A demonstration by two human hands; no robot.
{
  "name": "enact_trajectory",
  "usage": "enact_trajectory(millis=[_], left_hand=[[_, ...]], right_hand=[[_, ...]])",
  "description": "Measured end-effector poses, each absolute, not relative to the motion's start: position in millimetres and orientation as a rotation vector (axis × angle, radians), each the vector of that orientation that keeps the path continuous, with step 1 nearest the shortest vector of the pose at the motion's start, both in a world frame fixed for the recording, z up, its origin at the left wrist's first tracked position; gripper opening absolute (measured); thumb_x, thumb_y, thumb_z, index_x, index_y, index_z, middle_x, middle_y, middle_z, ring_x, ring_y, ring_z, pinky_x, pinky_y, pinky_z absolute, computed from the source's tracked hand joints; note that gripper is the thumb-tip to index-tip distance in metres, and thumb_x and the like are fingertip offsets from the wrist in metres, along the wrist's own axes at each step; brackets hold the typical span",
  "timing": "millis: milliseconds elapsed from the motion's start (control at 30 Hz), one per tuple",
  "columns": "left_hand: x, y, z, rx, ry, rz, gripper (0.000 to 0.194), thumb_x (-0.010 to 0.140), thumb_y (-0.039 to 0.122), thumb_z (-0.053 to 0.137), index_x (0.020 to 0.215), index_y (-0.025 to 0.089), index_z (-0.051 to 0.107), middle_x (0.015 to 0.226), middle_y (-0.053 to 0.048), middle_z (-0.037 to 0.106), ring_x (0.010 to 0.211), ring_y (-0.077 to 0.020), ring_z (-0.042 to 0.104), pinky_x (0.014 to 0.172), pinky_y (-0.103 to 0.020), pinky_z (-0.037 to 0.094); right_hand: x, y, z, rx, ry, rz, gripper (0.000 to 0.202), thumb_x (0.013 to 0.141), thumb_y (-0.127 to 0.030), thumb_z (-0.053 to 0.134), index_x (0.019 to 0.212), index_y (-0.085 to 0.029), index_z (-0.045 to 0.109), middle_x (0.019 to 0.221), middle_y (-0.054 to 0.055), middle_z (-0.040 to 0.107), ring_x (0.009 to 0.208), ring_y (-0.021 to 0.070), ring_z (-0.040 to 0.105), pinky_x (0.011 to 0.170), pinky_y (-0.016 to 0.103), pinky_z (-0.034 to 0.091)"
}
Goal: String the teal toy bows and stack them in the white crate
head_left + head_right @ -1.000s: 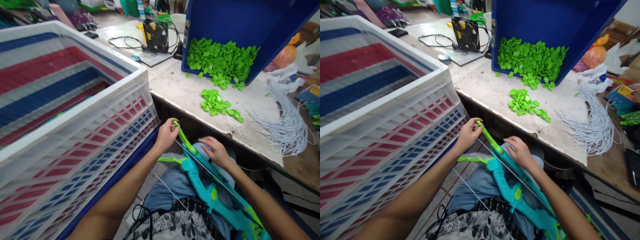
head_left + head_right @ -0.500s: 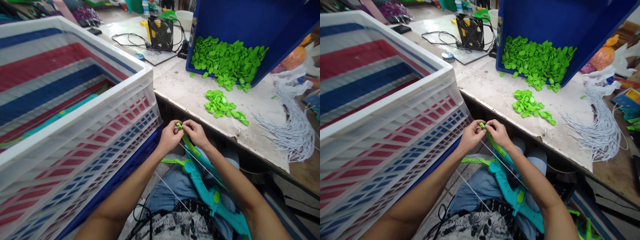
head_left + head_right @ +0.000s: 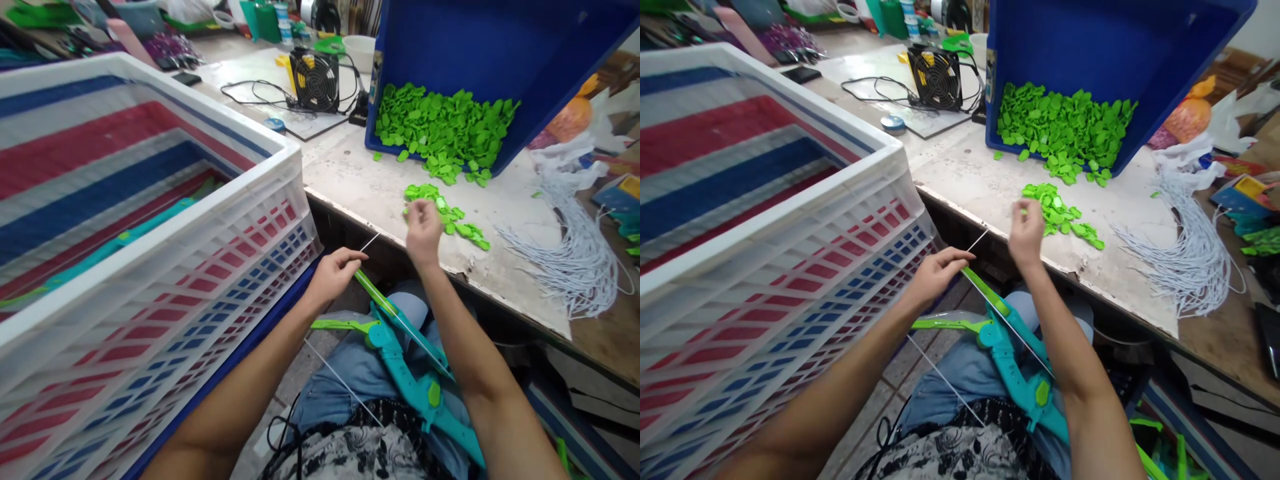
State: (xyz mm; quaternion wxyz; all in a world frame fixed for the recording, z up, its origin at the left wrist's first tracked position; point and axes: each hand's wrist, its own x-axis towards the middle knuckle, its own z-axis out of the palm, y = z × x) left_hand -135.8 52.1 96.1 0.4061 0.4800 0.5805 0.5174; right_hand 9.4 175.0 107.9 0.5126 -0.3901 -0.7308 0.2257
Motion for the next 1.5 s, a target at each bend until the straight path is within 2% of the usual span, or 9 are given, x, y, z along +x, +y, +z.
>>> enact_trajectory(millis=[100,233,333,500,700,900,1100,1400,1500], left_hand=[[-141.2,64.8,108.0,0.787,1.258,1.332,0.025,0.070,0.039,0.067,0.073,0.015,0.070,0.077,-0.005,0.068,0.074,-0.0164,0.060,0.072,-0.029,0.046],[-148.9,68.4,120.5,0.631,1.258,1.421,0.025,0.054,0.027,0.078,0.071,0.012,0.067,0.070,-0.003,0.067,0.066,-0.0123,0.057,0.065,-0.024,0.044],[-148.4,61.0,126.6,0.725,1.386,1.501,0.015,0.061,0.022,0.071,0.069,0.014,0.061,0.067,-0.001,0.065,0.059,-0.0096,0.054,0.051,-0.019,0.039],[-134.1,53.0,123.5,0.676,1.362,1.661,0.016,0.069,0.024,0.063,0.076,0.019,0.050,0.057,0.004,0.059,0.044,-0.0085,0.049,0.036,-0.017,0.034],[-138.2,51.8,119.6,0.639,1.279,1.555,0.029,0.062,0.033,0.076,0.076,0.012,0.062,0.058,0.000,0.062,0.046,-0.0087,0.054,0.044,-0.020,0.049],[-152.7,51.0,127.7,0.607,1.202,1.395,0.032,0.053,0.033,0.083,0.070,0.010,0.068,0.060,-0.002,0.063,0.049,-0.0085,0.055,0.047,-0.021,0.051],[-143.8,55.7,128.4,0.590,1.287,1.428,0.021,0.059,0.027,0.075,0.067,0.012,0.062,0.055,0.001,0.060,0.046,-0.0076,0.052,0.045,-0.020,0.049],[-151.9,57.3,130.2,0.564,1.204,1.335,0.015,0.055,0.023,0.071,0.063,0.011,0.066,0.062,-0.003,0.064,0.061,-0.0124,0.059,0.061,-0.026,0.052],[-153.0,56.8,129.1,0.711,1.243,1.287,0.018,0.053,0.022,0.072,0.067,0.012,0.069,0.061,-0.002,0.064,0.054,-0.0101,0.056,0.056,-0.023,0.048]], right_hand=[[-3.8,114.4,112.0,-0.691,-1.901,0.703,0.011,0.092,-0.023,0.045,0.083,-0.021,0.051,0.102,0.007,0.055,0.107,0.0192,0.053,0.095,0.037,0.044],[-13.8,79.0,96.6,-0.742,-1.879,0.754,0.010,0.091,-0.020,0.046,0.083,-0.021,0.052,0.105,0.008,0.053,0.105,0.0193,0.053,0.091,0.037,0.047],[-18.8,83.8,86.8,-0.811,-1.789,0.834,0.011,0.092,-0.022,0.044,0.084,-0.021,0.051,0.099,0.007,0.053,0.092,0.0166,0.056,0.079,0.032,0.051],[-29.3,88.1,88.2,-0.801,-1.758,0.773,0.012,0.091,-0.021,0.046,0.080,-0.020,0.052,0.088,0.005,0.053,0.085,0.0152,0.055,0.073,0.029,0.049],[-32.5,92.3,98.1,-0.797,-1.724,0.737,0.012,0.089,-0.018,0.050,0.078,-0.020,0.055,0.085,0.004,0.055,0.083,0.0147,0.055,0.073,0.028,0.049],[-33.4,96.3,100.6,-0.709,-1.696,0.852,0.012,0.087,-0.019,0.056,0.080,-0.021,0.066,0.089,0.002,0.061,0.085,0.0138,0.060,0.074,0.026,0.052],[-26.4,97.2,98.0,-0.672,-1.739,0.865,0.022,0.088,-0.020,0.054,0.104,-0.025,0.068,0.098,0.003,0.063,0.083,0.0129,0.062,0.071,0.026,0.054],[-11.0,113.5,105.1,-0.587,-2.156,0.515,0.021,0.093,-0.025,0.049,0.090,-0.022,0.069,0.086,0.005,0.065,0.081,0.0153,0.061,0.074,0.029,0.052],[-9.9,110.9,101.7,-0.581,-2.179,0.370,0.021,0.093,-0.023,0.048,0.086,-0.021,0.068,0.085,0.007,0.065,0.081,0.0165,0.061,0.076,0.030,0.051]])
